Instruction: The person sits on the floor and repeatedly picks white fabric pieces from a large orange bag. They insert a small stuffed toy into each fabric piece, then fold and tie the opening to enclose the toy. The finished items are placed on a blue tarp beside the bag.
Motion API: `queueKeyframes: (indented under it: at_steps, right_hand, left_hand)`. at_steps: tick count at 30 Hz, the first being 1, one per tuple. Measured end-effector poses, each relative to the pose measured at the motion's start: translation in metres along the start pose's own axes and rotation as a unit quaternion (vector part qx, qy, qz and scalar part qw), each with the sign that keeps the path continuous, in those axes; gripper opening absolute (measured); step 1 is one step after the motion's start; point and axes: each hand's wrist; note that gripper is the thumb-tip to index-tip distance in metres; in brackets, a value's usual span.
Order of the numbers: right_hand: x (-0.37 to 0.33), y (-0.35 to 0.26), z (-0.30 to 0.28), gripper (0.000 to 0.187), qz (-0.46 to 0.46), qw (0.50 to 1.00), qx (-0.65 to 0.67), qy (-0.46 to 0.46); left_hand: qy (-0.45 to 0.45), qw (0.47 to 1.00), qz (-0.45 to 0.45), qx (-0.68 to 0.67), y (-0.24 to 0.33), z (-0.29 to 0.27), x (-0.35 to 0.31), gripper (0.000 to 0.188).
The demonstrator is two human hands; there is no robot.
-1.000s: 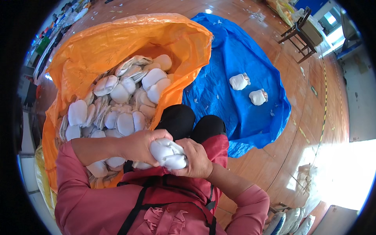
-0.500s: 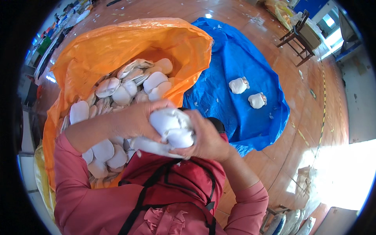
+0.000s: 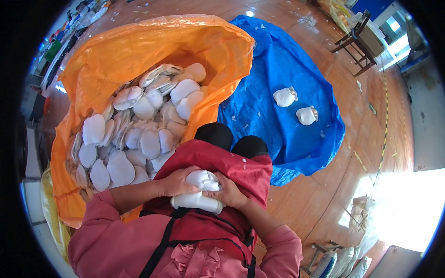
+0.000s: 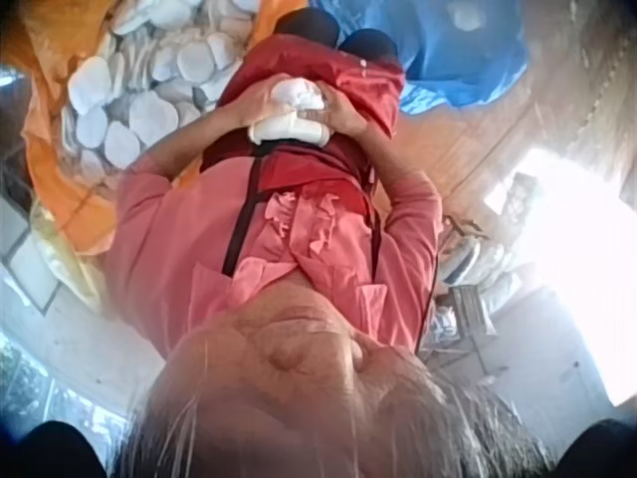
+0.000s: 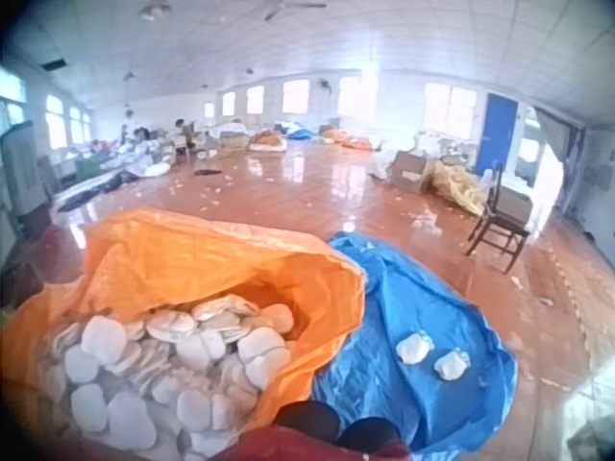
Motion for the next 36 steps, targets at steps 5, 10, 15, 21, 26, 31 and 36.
queueKeyframes:
  at_steps: [5, 10, 15, 21, 26, 31, 36]
  right_hand:
    - [0.003, 0.007, 0.005, 0.065, -0.038, 0.999, -0.013, 0.005]
    - [0.003, 0.013, 0.008, 0.067, -0.061, 0.997, 0.035, 0.015]
    - [0.007, 0.018, 0.009, 0.061, -0.076, 0.997, 0.009, 0.021]
    - [0.01, 0.004, 0.008, 0.06, -0.019, 0.998, -0.061, 0.021]
    - [0.005, 0.006, 0.007, 0.068, -0.022, 0.998, -0.055, -0.008]
    - [-0.001, -0.003, 0.002, 0.078, -0.004, 0.997, -0.009, -0.075]
    - [-0.009, 0.012, -0.007, 0.079, -0.071, 0.972, 0.167, -0.147]
  left_hand:
    - [-0.012, 0.996, 0.043, 0.073, -0.004, -0.002, -0.007, 0.059]
    - [-0.043, 0.979, 0.016, -0.198, -0.013, -0.008, -0.005, 0.049]
    - [-0.059, 0.931, -0.01, -0.361, -0.009, -0.004, 0.001, 0.038]
    - [-0.054, 0.924, -0.032, -0.376, -0.001, -0.006, 0.004, 0.032]
    - [-0.004, 0.96, -0.031, -0.28, -0.002, 0.003, 0.005, 0.032]
    - [0.037, 0.988, 0.006, -0.151, -0.01, 0.008, 0.004, 0.033]
    - [0.058, 0.991, 0.042, -0.114, -0.011, 0.013, 0.002, 0.026]
Point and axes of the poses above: each hand's wrist, its own x-axis towards the middle knuckle, its own z-axis out of the palm, y = z × x, and after that the axes turned 8 degrees about -y, right-handed
